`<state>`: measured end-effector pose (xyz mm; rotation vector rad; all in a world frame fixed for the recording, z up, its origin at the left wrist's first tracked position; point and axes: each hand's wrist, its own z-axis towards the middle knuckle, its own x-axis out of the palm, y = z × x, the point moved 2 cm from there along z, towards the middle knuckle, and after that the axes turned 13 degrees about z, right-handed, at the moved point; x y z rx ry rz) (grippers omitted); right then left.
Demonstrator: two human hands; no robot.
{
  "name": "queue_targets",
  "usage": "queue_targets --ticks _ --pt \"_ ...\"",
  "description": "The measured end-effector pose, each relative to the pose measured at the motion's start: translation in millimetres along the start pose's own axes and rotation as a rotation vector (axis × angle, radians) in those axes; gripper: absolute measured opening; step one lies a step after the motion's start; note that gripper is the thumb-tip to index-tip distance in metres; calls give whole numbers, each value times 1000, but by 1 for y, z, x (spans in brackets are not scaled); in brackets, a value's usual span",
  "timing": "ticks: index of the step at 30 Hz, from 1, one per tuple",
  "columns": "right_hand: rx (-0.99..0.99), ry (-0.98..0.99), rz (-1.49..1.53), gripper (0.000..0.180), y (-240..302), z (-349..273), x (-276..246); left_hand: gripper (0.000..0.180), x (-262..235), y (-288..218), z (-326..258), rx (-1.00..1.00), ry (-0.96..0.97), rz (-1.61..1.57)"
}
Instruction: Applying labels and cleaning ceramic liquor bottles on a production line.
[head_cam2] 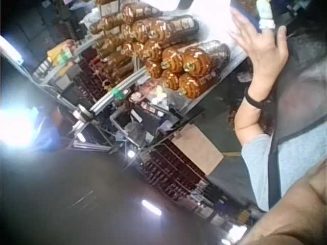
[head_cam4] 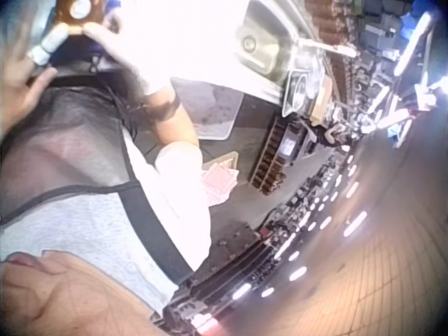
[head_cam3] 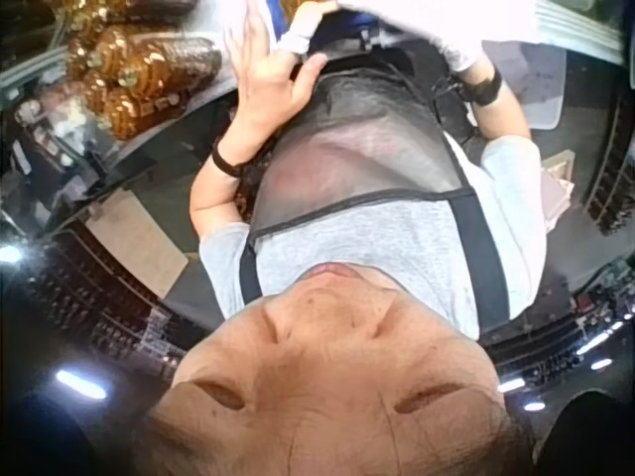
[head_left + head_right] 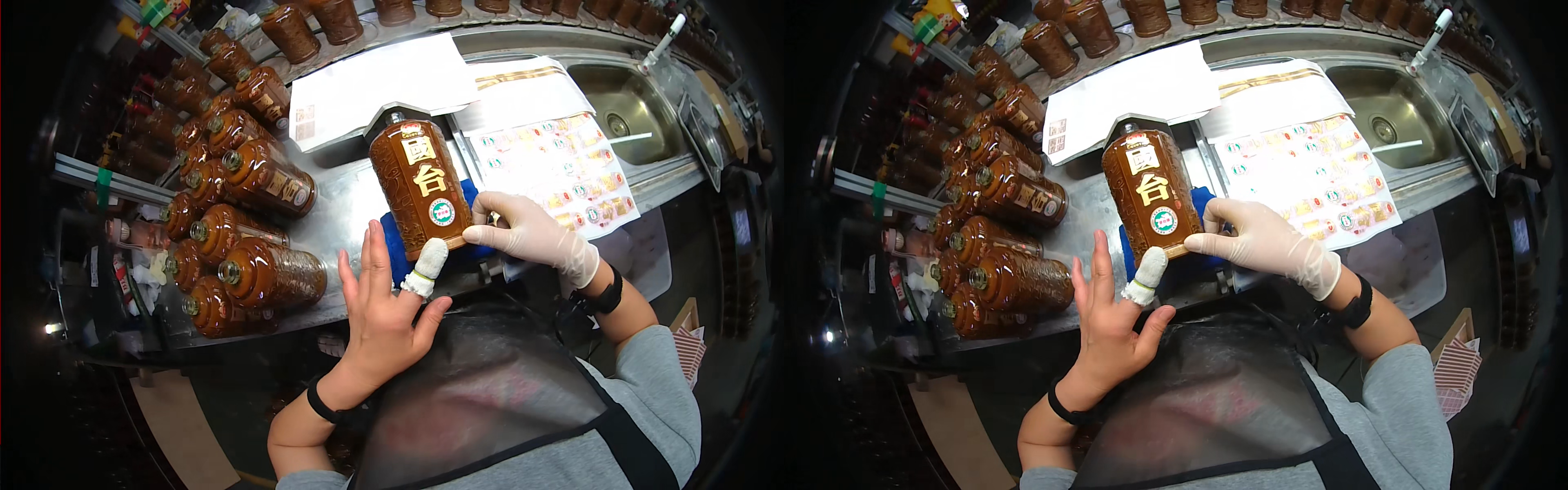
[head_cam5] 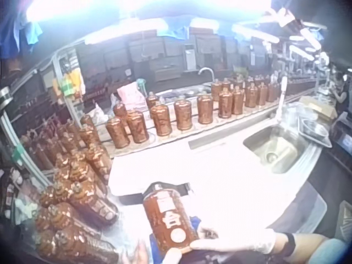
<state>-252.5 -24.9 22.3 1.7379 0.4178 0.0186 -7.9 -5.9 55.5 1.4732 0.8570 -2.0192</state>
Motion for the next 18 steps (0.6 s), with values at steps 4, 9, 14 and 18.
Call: queue_targets --ticks 4,9,14,18 --pt "-17 -21 -31 32 -6 1 -3 47 -7 -10 14 60 -43 62" --pt "47 35 178 23 -16 1 -10 43 -3 -23 32 106 -105 111" --pt "-25 5 268 24 -19 -3 -12 49 16 -31 54 108 -185 212" --pt "-38 -3 241 23 -11 -9 -14 68 22 -6 57 23 -291 16"
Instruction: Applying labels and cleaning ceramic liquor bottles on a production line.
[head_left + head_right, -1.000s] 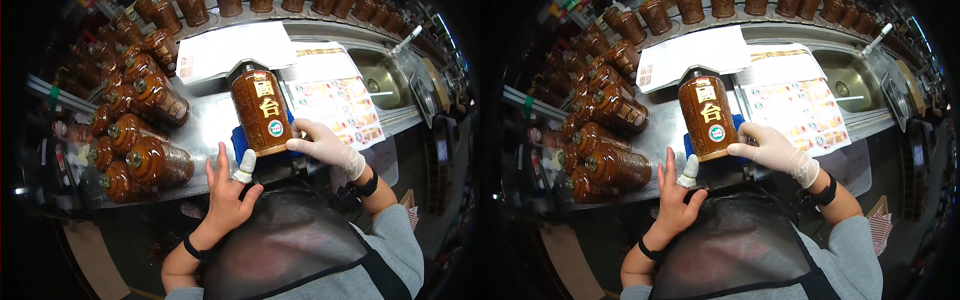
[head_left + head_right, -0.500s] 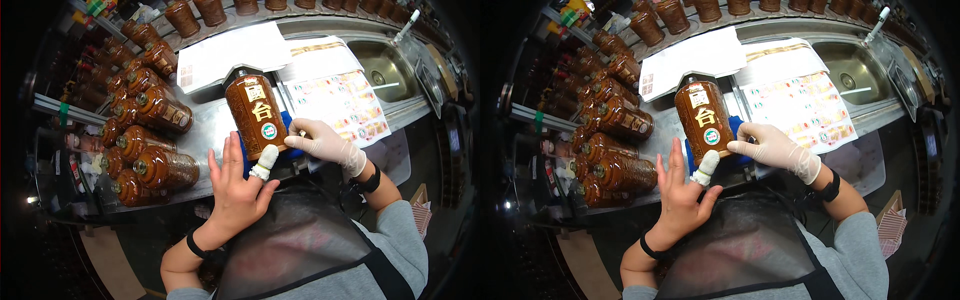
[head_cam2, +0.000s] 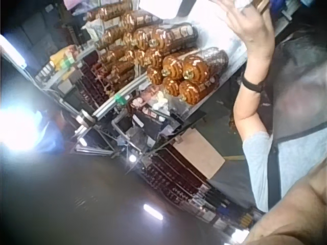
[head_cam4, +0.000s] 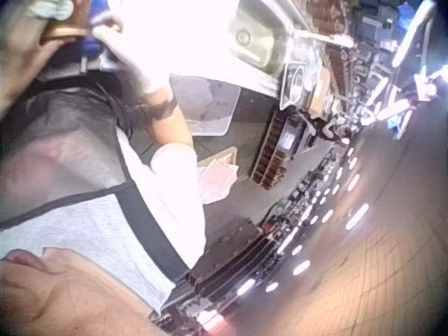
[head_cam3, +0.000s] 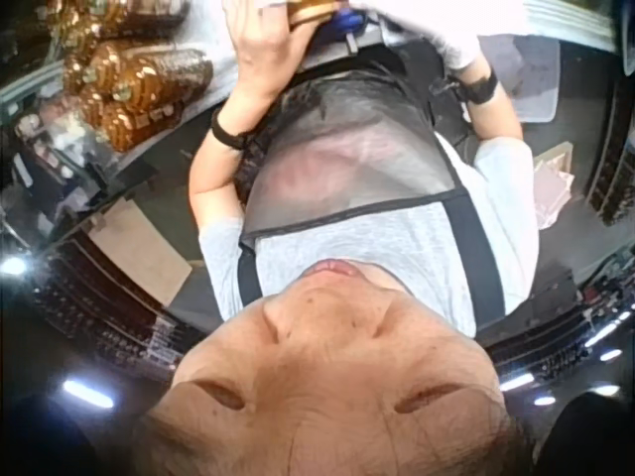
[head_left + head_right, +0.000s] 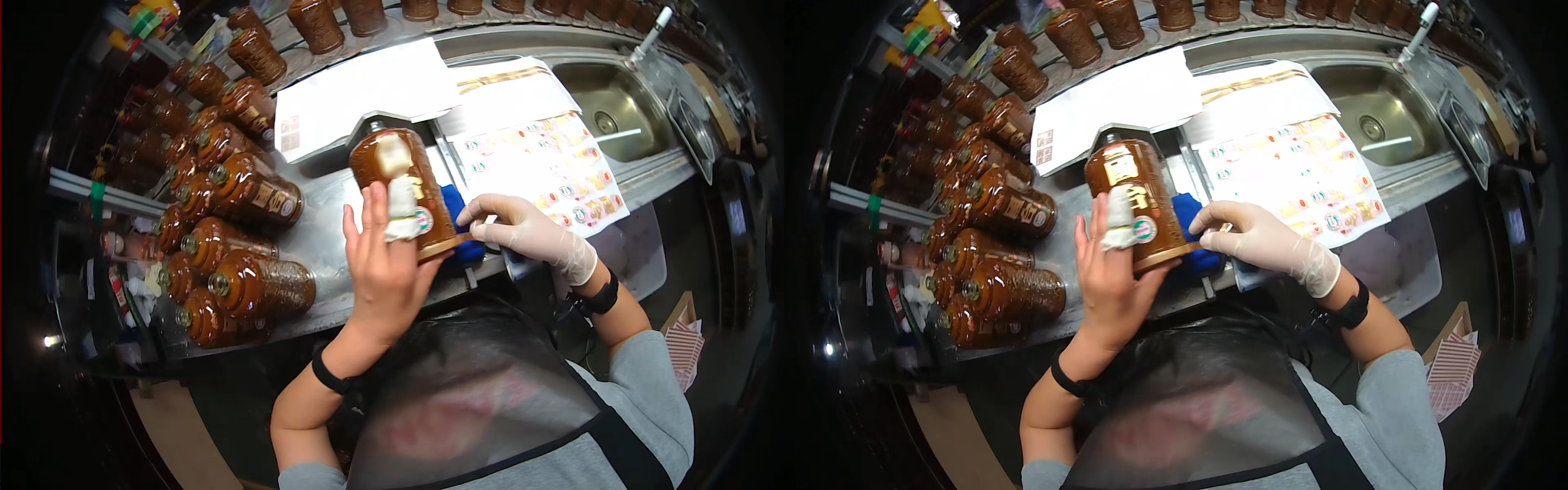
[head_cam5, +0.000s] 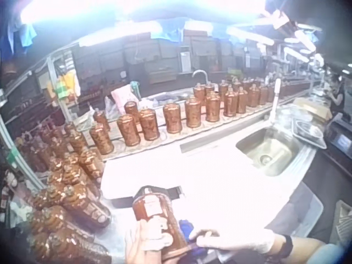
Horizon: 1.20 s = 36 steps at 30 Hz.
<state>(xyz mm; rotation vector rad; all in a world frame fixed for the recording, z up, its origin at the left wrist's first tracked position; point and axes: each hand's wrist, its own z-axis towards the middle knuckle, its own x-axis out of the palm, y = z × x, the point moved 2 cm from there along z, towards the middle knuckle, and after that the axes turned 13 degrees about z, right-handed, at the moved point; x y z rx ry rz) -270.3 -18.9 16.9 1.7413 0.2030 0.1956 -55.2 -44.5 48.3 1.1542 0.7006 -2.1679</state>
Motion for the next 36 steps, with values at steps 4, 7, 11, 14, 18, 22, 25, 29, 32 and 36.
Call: queue_targets --ticks 4,7,11,14,18,22,25,29,32,36 --pt "103 8 -40 21 18 -7 -3 77 7 15 -19 -214 66 -379" --pt "94 52 -18 20 32 -4 0 80 18 21 -27 -266 37 -407" --pt "158 31 -163 21 39 -4 7 82 14 28 -44 -229 60 -362" --pt "149 34 -127 19 42 -8 12 76 2 29 -64 -219 48 -325" --pt "12 12 -302 15 47 -13 10 66 -3 29 -80 -172 70 -235" --pt "-145 25 -365 11 50 -10 17 62 1 27 -83 -141 29 -238" --pt "-352 -81 -456 10 60 -11 25 61 1 27 -84 -117 -1 -200" --pt "-525 -189 -631 13 78 -23 33 61 0 26 -84 -76 27 -195" --pt "-603 -233 -746 15 84 -27 35 60 1 25 -84 -65 39 -215" --pt "-644 -290 -729 16 78 -25 32 60 0 22 -83 -40 24 -234"
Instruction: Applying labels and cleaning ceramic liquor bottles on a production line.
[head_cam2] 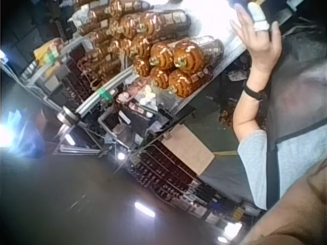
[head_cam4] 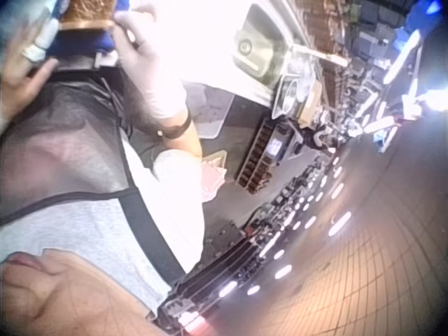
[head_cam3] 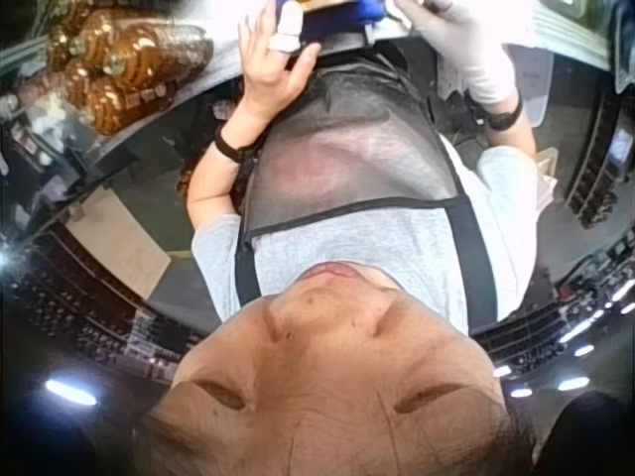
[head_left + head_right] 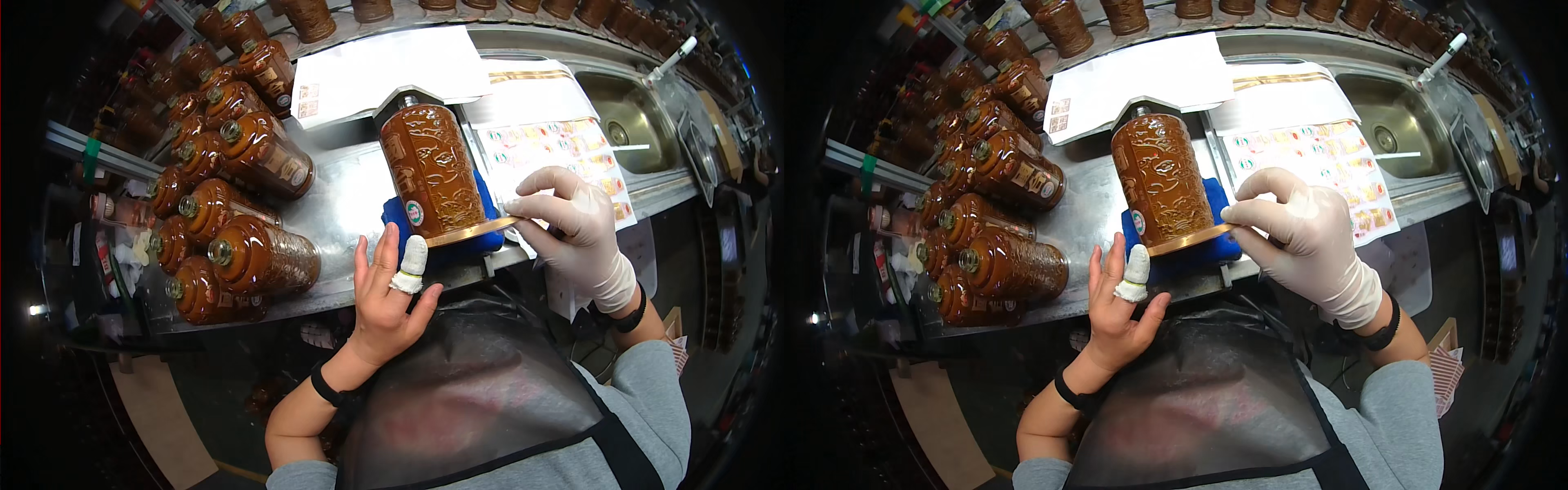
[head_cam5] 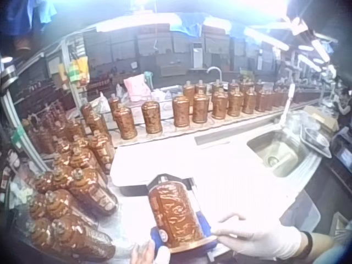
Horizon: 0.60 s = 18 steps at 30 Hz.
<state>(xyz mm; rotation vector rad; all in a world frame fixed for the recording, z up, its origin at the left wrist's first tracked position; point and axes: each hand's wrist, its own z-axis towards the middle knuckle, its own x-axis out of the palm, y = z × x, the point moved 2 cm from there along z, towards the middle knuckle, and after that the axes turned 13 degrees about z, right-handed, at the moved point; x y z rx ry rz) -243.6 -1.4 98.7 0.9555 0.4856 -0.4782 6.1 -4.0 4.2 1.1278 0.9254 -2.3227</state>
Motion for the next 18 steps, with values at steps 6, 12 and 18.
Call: queue_targets --ticks 6,12,18 --pt "31 8 55 21 -15 -10 1 59 -3 -5 6 33 9 34" --pt "87 -12 19 15 -23 -16 4 58 -7 -9 15 60 34 78" --pt "106 -36 6 14 -31 -21 7 55 -10 -19 26 82 48 133"
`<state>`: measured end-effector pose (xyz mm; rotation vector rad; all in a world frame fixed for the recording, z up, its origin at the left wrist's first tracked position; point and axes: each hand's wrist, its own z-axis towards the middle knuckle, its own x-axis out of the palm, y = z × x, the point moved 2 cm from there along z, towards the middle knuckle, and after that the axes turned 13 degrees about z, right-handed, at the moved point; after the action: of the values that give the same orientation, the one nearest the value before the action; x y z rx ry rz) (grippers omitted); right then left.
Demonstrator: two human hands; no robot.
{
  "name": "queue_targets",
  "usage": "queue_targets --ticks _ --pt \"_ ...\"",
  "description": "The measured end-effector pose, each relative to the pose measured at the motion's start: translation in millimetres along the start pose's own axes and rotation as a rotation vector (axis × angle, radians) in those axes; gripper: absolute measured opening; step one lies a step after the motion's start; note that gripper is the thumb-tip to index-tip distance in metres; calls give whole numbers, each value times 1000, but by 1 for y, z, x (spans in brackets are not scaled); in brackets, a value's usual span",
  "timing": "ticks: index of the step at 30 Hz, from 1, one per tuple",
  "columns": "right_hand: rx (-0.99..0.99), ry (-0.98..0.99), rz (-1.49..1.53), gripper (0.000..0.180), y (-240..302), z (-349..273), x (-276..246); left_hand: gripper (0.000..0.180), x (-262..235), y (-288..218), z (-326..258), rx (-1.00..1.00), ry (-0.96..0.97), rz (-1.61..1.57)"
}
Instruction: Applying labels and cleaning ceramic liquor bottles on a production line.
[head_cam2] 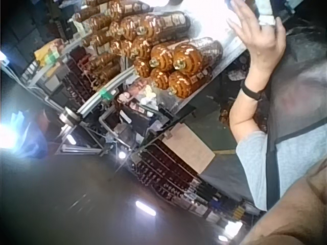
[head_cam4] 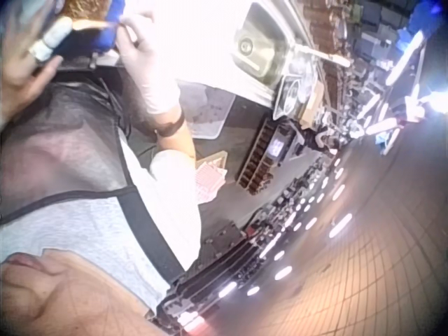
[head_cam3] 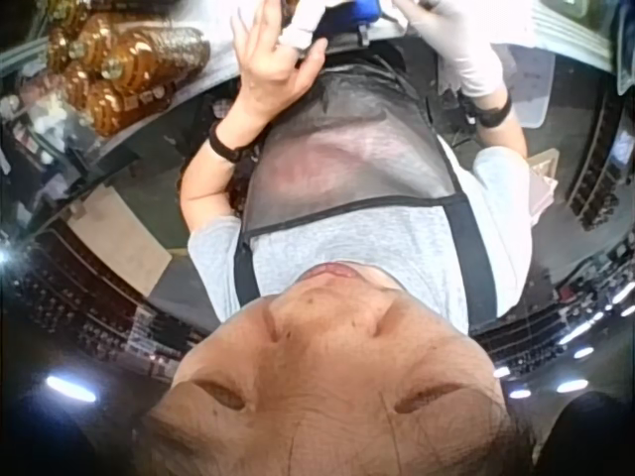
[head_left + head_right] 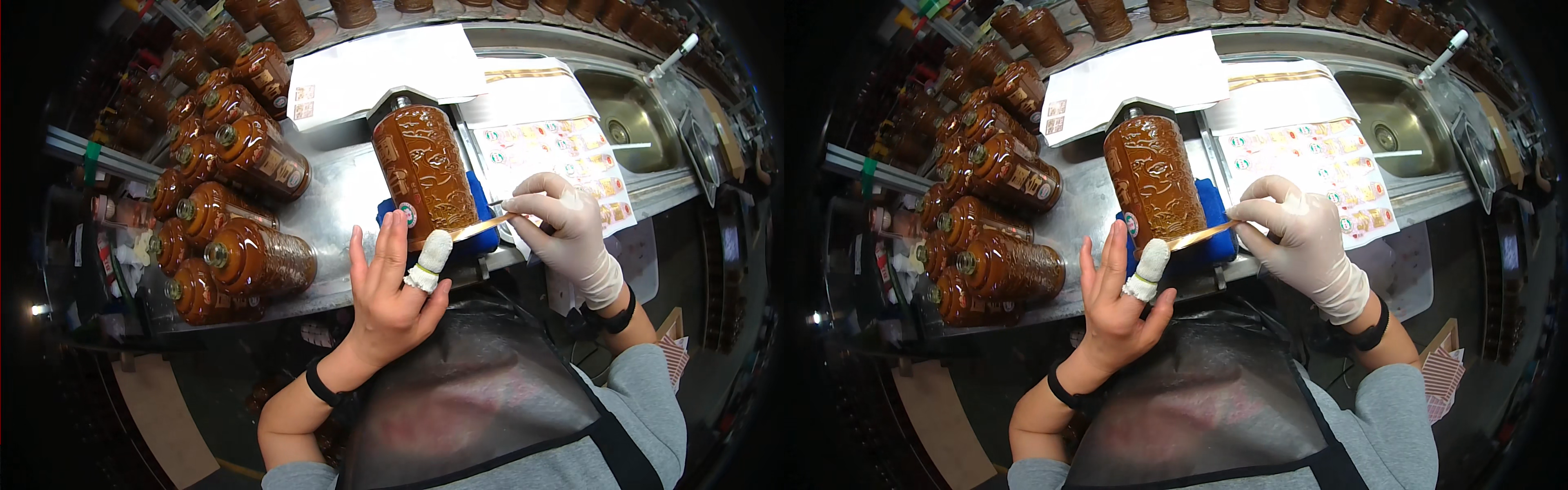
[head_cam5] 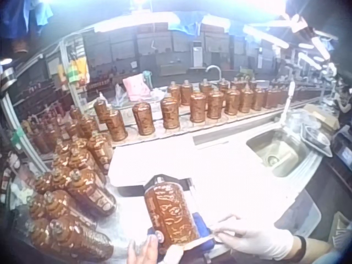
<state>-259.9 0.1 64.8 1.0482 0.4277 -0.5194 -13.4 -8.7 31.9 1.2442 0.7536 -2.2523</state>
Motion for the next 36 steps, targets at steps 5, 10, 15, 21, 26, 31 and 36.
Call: queue_targets --ticks 5,10,15,21,26,31,36 --pt "54 17 -15 12 -9 -4 2 43 -4 -7 13 14 -3 40" --pt "74 37 -34 11 -15 -7 4 35 -3 -16 28 10 -58 100" --pt "171 37 0 12 -23 -13 11 36 10 -22 47 78 -47 194" --pt "78 16 -67 12 -31 -20 11 70 19 9 51 -28 -119 126" --pt "-33 -79 -82 15 -22 -21 7 75 26 22 32 -89 -142 -48" --pt "-50 -82 -39 19 -14 -19 -7 60 4 12 -1 -68 -119 3" --pt "-46 -104 -100 15 -17 -24 -3 52 6 8 -17 -103 -21 0"
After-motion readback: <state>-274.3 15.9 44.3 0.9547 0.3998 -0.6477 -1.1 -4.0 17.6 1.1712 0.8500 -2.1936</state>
